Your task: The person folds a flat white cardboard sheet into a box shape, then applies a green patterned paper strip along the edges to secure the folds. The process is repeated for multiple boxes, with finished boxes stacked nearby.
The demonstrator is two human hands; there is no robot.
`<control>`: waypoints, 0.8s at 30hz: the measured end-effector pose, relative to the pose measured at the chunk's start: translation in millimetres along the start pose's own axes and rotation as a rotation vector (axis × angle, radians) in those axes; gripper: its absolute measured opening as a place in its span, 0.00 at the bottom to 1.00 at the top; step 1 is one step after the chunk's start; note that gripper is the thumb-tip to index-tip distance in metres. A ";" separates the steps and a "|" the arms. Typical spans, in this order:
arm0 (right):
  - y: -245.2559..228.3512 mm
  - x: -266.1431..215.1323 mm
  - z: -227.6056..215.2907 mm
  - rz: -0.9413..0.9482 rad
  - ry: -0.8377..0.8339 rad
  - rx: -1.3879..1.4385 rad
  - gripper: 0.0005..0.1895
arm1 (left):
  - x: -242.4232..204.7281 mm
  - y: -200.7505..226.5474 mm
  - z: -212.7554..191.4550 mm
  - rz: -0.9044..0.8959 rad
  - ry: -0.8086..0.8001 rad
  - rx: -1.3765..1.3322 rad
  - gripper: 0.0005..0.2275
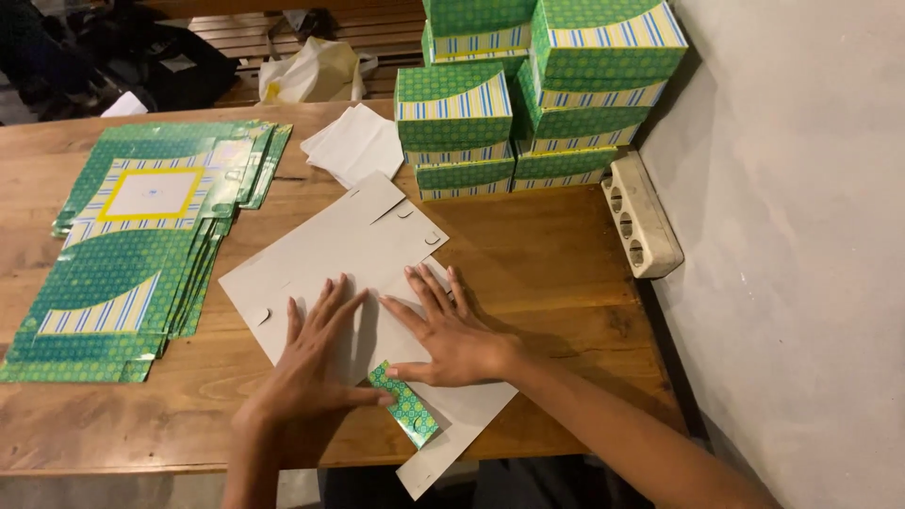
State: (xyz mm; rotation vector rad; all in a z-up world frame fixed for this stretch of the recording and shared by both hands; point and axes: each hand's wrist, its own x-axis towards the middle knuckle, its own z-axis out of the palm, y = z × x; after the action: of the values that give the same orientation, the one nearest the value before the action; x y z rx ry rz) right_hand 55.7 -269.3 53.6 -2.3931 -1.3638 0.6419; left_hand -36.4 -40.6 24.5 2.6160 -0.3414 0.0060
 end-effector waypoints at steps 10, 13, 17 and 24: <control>5.1 2.6 5.8 -0.010 0.015 -0.048 0.51 | -14.7 47.9 23.1 0.082 0.056 0.045 0.66; 6.1 2.5 6.2 -0.016 0.017 -0.027 0.50 | -16.0 55.2 25.6 0.106 0.119 0.085 0.69; 7.4 3.1 8.6 -0.033 0.044 -0.040 0.50 | -17.9 54.3 23.1 0.108 0.125 0.045 0.64; -1.9 -1.6 -2.9 0.014 -0.023 -0.003 0.51 | -20.4 33.4 17.0 0.152 0.125 -0.033 0.53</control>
State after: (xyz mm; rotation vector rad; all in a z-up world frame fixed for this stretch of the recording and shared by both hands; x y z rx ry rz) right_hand 55.1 -269.8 57.3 -2.4064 -1.3596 0.6735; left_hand -65.2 -72.1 24.2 2.5366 -0.4896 0.2130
